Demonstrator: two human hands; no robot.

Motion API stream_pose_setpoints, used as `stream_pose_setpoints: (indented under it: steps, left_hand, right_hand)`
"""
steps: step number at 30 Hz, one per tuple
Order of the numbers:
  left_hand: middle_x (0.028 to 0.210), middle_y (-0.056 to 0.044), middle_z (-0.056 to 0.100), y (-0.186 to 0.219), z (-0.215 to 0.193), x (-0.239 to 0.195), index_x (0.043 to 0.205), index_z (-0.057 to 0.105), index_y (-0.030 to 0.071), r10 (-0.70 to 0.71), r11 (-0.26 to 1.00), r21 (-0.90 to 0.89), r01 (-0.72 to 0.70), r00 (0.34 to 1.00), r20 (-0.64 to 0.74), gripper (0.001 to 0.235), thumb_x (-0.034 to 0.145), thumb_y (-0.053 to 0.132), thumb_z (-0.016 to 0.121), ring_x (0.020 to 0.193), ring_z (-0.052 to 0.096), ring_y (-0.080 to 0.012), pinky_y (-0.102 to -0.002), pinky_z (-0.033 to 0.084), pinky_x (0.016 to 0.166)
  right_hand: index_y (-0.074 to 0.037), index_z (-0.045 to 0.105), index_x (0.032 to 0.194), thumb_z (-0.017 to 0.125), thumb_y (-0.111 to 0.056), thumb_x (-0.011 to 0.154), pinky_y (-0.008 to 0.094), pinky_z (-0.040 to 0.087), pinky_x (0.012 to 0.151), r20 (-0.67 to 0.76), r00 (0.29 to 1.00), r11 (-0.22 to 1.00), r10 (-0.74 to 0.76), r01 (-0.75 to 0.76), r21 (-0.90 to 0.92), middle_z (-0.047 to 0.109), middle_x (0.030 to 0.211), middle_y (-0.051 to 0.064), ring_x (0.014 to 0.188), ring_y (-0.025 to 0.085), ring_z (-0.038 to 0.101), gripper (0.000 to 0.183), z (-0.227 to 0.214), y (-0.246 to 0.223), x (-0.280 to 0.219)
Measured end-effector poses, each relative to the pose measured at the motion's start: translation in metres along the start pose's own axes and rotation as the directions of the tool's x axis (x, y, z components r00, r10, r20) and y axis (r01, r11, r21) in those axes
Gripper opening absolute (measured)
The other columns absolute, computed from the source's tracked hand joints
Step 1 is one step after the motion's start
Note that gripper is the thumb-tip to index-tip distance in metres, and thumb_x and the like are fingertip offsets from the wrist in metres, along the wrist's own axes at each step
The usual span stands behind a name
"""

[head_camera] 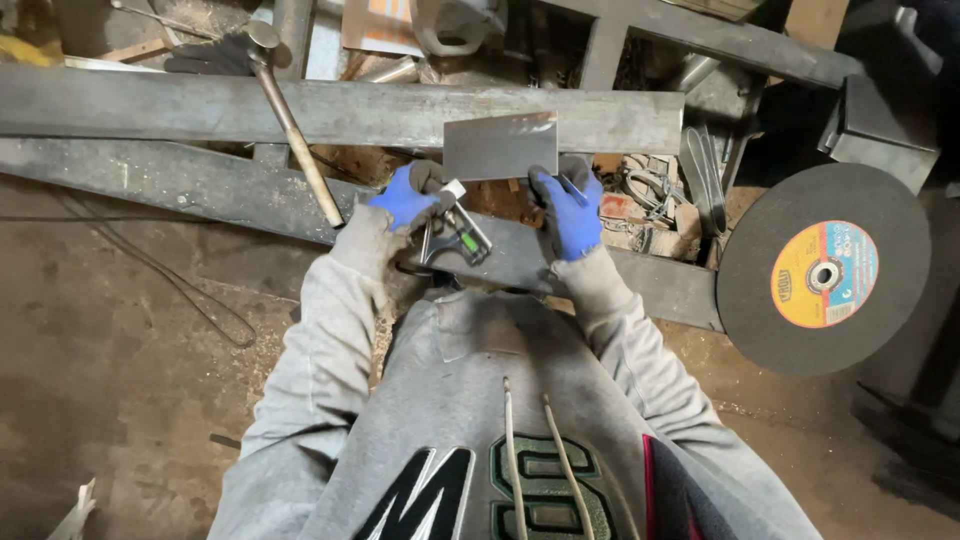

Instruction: Measuring and marking small metal plates using a combination square and a scribe.

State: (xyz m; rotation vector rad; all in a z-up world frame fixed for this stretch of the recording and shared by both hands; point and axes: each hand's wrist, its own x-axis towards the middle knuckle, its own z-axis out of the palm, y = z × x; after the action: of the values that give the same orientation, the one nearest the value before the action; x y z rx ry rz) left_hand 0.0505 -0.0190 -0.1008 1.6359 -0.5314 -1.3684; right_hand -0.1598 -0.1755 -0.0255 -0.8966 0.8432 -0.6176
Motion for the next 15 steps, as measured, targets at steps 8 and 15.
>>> stream_pose_setpoints:
  steps: [8,15]
  left_hand:
    - [0.088,0.0,0.062,-0.005,-0.013,0.025,0.114,0.066,0.004,0.082,0.995,-0.035,-0.089,0.983,-0.162,0.028,0.089,0.009,0.078,0.077,0.057,-0.0094,-0.025,0.05,0.065]
    - [0.108,-0.004,0.067,0.047,0.001,-0.032,0.126,0.062,0.005,0.272,0.932,0.292,-0.213,0.945,-0.18,0.038,0.093,0.018,0.074,0.095,0.063,-0.011,-0.026,0.054,0.08]
  right_hand:
    - [0.003,0.065,0.124,0.065,-0.012,0.101,0.044,0.056,0.084,0.357,0.836,0.274,-0.417,0.49,-0.828,0.071,0.107,0.023,0.095,0.037,0.07,0.029,0.014,-0.055,-0.026]
    - [0.002,0.065,0.127,0.056,-0.017,0.104,0.046,0.055,0.09,0.29,0.852,0.175,-0.436,0.396,-0.901,0.072,0.116,0.026,0.106,0.042,0.069,0.032,-0.063,-0.052,-0.085]
